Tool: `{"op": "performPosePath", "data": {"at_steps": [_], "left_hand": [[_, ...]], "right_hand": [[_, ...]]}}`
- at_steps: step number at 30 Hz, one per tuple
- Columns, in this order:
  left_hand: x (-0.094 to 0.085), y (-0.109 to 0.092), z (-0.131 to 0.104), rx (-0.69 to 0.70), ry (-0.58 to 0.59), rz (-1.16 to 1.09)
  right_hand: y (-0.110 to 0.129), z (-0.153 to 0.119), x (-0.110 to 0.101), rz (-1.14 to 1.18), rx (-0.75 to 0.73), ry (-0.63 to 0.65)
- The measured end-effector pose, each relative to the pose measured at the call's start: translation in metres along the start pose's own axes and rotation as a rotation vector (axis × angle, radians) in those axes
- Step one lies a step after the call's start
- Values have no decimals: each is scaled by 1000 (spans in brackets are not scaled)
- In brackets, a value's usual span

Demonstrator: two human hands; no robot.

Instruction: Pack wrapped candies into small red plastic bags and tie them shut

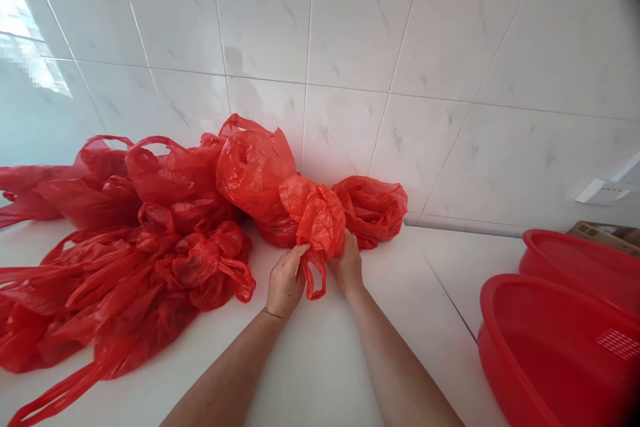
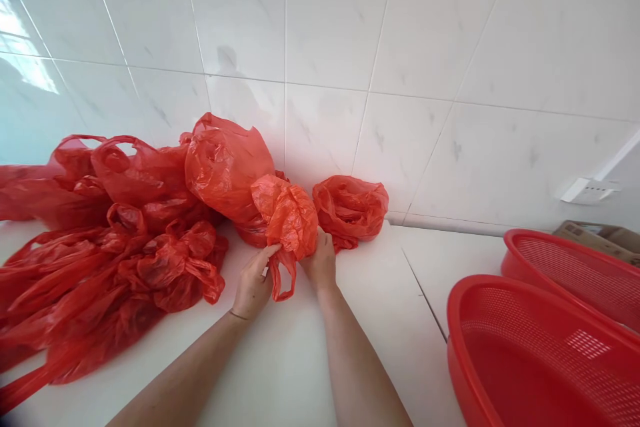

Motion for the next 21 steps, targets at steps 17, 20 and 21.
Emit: {"op": "performPosePath", "data": {"at_steps": [17,20,21], "left_hand": [[6,-47,4,203,173,-78],[0,-38,6,160,136,-68],[-3,-33,6,138,116,-58]], "right_hand": [[-25,-66,-87,290,449,128],[-55,-66,-116,380,618,41],[-65,-66,-126,401,660,11]]}}
Point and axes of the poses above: each hand's wrist, its own z-axis towards the middle knuckle, its own x-axis out of the palm, y = z × x, the point moved 6 cm from there along z, towards the middle knuckle, and after that the axes turned 14 degrees about x, right-handed, at the moved point
